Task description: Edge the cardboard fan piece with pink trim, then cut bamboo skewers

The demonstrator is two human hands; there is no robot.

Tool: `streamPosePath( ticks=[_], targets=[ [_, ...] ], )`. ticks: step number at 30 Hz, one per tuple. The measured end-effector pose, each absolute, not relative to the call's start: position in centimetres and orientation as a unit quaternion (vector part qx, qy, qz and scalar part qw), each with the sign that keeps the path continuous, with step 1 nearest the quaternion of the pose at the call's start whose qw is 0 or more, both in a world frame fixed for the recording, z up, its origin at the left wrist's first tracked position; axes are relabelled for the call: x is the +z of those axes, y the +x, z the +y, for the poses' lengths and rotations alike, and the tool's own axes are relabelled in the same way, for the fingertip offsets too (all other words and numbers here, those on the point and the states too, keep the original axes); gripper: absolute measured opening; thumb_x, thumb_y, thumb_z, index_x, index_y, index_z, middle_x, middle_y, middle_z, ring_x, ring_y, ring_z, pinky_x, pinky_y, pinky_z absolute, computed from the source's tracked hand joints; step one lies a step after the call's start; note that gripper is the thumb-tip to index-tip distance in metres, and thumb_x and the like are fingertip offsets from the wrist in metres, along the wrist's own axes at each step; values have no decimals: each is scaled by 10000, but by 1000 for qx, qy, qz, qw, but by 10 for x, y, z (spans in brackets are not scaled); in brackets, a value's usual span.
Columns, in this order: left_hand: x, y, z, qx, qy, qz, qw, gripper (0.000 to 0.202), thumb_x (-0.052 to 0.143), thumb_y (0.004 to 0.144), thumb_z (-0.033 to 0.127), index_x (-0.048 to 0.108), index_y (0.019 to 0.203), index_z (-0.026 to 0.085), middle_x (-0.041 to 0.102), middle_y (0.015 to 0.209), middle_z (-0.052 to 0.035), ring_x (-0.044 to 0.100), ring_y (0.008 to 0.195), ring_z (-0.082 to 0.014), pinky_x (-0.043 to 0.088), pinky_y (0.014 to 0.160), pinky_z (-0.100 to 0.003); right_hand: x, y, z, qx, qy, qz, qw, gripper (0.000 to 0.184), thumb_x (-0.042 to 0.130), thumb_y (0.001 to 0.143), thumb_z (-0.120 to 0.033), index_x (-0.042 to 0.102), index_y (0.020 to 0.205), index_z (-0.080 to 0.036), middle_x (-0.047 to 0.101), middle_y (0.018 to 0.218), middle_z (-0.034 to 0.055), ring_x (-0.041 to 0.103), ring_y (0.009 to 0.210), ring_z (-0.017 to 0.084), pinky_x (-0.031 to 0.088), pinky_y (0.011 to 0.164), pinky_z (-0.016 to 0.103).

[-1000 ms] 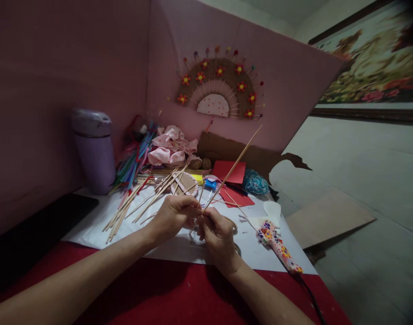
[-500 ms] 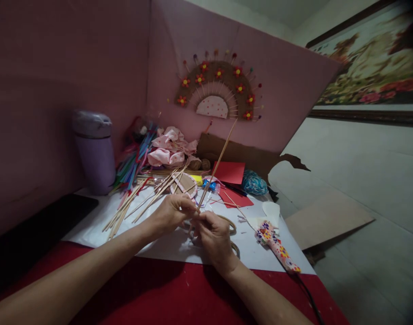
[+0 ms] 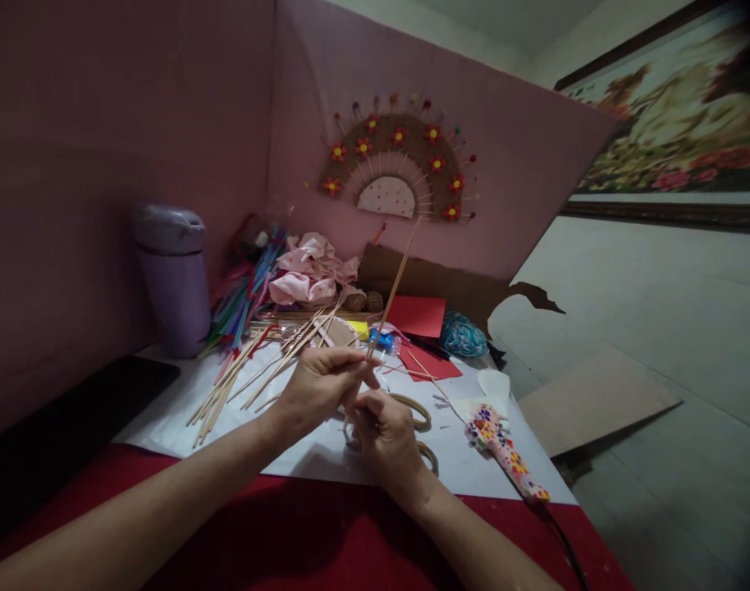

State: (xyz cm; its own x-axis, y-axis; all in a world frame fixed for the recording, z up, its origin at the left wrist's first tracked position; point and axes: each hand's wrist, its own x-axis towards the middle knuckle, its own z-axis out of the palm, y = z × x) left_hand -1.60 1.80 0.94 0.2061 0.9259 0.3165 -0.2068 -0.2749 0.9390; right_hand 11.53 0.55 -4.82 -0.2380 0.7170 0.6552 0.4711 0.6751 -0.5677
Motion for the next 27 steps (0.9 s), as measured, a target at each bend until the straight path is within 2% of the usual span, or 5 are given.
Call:
streamPosePath(
  ticks=[4,16,27],
  targets=[
    [5,-15,19,559,578,303,512,218,653,702,326,669,730,111,571,503,25,379,326,-28,267,299,-160,-51,116,7,102,-377,-792,469,207,441,874,-190,508,678,-183,520,645,1,485,590,130,365,575,240],
    [-1,-12,19,563,554,296,537,250,678,667,357,642,716,115,566,512,23,416,314,-41,284,276,-161,-56,116,5,85,-403,-816,406,183,397,869,-138,507,729,-177,556,692,21,497,594,130,360,569,232],
    [-3,-16,21,568,575,297,508,162,626,725,279,648,716,120,575,531,13,413,315,-40,303,295,-157,-47,118,6,95,-404,-817,400,186,436,851,-155,543,699,-166,548,662,19,491,600,134,344,577,240]
  ],
)
